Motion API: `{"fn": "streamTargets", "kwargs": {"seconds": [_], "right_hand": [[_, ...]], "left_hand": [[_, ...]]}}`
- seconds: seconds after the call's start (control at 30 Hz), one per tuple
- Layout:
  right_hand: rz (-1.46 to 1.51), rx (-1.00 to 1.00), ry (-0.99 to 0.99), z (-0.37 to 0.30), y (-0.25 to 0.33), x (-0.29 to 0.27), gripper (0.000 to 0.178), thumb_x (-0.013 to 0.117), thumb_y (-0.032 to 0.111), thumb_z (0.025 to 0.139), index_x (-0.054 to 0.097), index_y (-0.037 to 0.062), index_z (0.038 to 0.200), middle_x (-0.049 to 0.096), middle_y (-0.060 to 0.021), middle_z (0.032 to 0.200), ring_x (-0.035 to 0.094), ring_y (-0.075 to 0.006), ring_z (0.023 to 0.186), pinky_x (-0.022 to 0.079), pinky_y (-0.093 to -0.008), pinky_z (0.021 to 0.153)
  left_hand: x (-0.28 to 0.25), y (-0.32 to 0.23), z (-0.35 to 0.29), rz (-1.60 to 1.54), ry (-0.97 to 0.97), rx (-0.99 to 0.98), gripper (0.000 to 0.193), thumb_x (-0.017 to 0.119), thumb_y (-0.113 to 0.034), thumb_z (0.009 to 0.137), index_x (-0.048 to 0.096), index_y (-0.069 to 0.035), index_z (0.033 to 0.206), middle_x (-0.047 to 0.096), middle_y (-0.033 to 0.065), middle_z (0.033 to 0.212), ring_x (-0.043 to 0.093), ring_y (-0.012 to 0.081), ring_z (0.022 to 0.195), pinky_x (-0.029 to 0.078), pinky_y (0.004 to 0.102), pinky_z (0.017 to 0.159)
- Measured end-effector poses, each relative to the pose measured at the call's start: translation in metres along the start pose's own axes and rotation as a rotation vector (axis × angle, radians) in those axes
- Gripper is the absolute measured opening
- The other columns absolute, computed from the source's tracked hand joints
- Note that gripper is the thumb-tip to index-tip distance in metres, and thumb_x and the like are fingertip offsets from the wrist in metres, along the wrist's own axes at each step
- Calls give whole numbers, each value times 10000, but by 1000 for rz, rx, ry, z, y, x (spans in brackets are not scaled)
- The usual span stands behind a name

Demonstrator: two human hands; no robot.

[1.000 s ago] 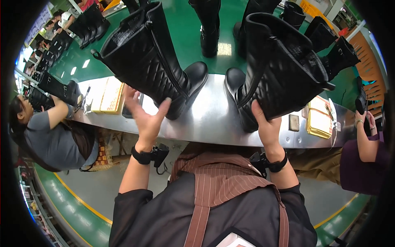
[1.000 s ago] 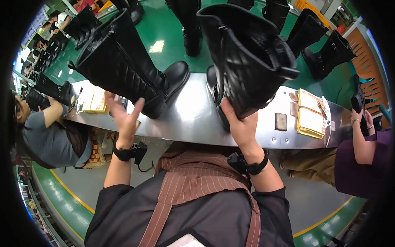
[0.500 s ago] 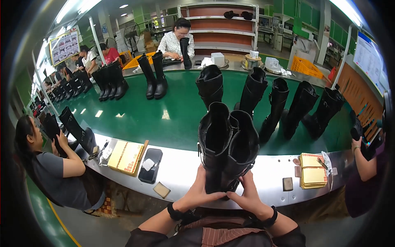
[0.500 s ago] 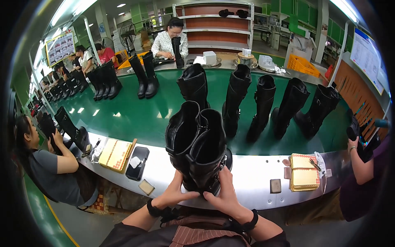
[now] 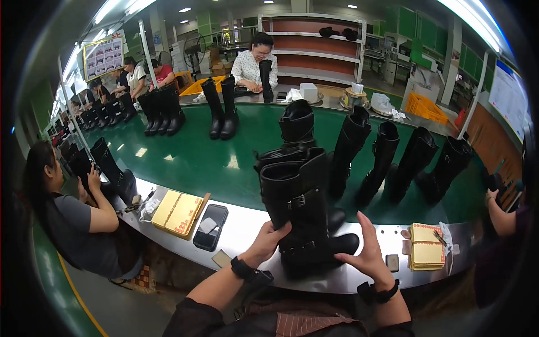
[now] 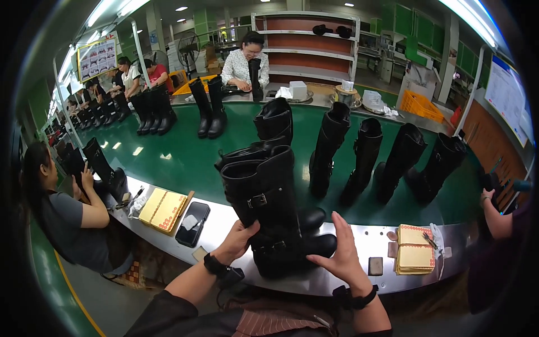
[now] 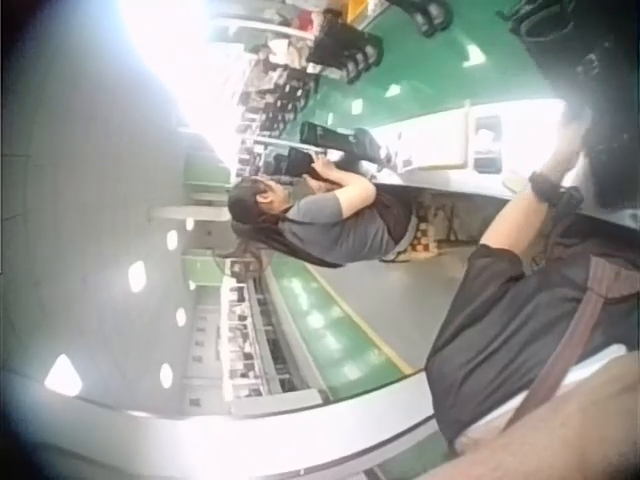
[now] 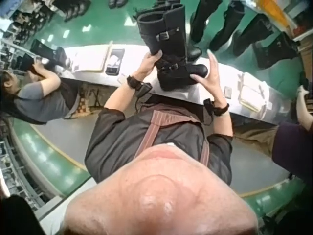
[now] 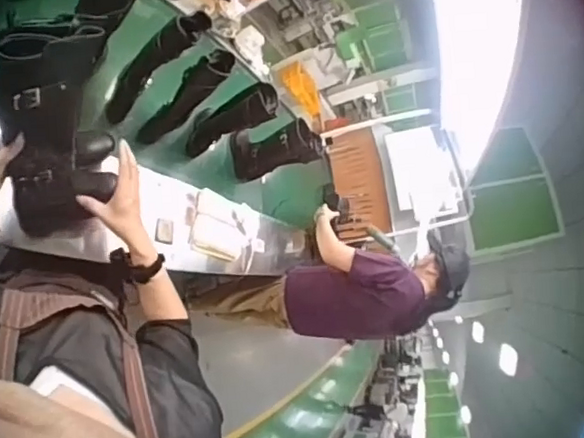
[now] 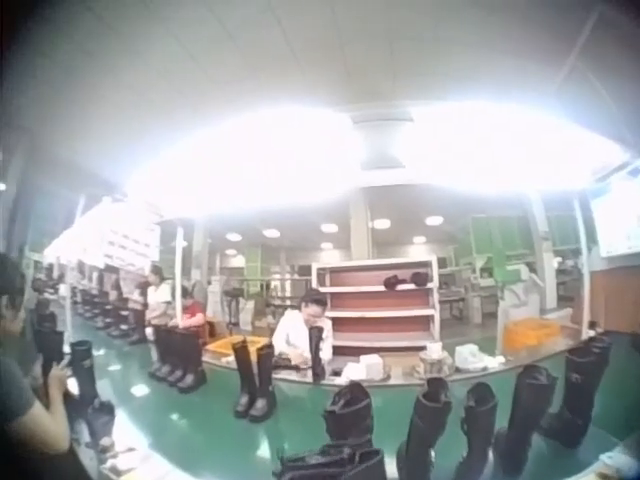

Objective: Inspect and clean black boots on a manufacturing assembly line.

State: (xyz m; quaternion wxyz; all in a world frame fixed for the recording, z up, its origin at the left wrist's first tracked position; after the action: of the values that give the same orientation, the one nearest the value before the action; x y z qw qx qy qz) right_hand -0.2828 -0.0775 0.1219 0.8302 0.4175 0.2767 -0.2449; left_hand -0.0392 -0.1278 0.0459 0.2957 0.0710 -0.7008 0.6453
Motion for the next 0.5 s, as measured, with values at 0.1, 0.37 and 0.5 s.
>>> {"fn": "streamTargets", "kwargs": {"seconds": [0.1,0.37,0.5], "right_hand": [[-15,21,81,4,-7,-17,1233,958,384,554,286,28,1525,381,-204,1526,364,-382,1418,216,-523,1194],[152,104,200,-37,-23,20,818,885,254,718,489,2,1388,554,-185,1368,537,-296,1260,425,-416,1067],[47,285,22,-48,-51,38,790,872,233,686,471,15,1331,586,-196,1158,552,-386,1077,455,-442,936]], "left_hand": [[34,-22,28,150,354,-10,414,666,-214,971,581,-12,1322,631,72,1285,577,140,1176,468,331,1019],[93,-30,82,674,799,107,450,728,-126,904,570,4,1304,649,60,1243,591,132,1088,480,317,969],[51,-12,90,734,329,49,565,712,-205,936,484,-82,1438,531,48,1387,493,179,1271,425,377,1049]]}}
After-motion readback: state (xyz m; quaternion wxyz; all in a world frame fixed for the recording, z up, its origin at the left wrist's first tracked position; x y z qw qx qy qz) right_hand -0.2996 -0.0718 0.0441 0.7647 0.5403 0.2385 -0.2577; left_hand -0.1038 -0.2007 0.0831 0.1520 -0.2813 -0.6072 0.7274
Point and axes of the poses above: each hand's wrist, its own z-axis towards the middle knuckle, its own x-axis out of the palm, y = z × x, the point moved 8 cm from there along z, towards the middle knuckle
